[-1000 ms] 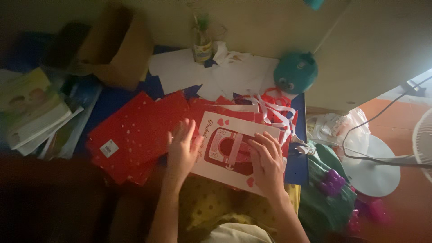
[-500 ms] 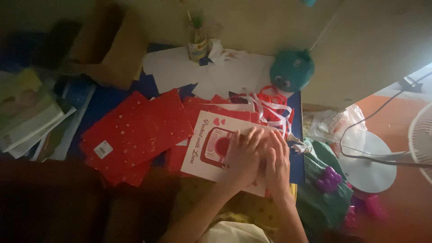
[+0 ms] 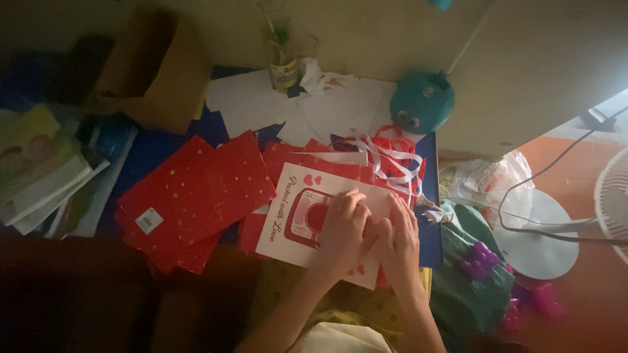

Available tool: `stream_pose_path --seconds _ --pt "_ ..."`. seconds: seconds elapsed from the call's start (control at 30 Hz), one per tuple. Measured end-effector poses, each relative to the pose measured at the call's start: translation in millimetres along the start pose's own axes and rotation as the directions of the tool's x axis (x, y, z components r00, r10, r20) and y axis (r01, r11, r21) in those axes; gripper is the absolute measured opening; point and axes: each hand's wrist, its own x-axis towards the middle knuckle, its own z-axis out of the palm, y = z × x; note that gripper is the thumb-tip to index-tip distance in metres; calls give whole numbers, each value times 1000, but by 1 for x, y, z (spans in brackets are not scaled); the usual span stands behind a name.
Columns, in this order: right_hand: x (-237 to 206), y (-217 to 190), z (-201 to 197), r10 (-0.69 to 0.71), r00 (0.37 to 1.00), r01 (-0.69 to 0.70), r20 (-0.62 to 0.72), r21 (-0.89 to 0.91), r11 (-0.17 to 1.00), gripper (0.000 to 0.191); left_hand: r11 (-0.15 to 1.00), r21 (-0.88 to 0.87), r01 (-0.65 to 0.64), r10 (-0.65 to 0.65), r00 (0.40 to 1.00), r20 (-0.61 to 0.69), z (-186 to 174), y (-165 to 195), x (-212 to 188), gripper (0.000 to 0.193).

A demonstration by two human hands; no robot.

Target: The person ties white ribbons onto red paper gift bags, threading the ribbon through the bag's handle and forming a bow. The person handles multiple bags one at a time, repeating the same tying steps for each bag.

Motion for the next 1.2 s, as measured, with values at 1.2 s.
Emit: stream_pose_path --seconds 1.2 --pt "-3 -30 7 14 1000 -9 -13 352 936 61 805 -559 200 -288 955 -74 -15 -12 -12 15"
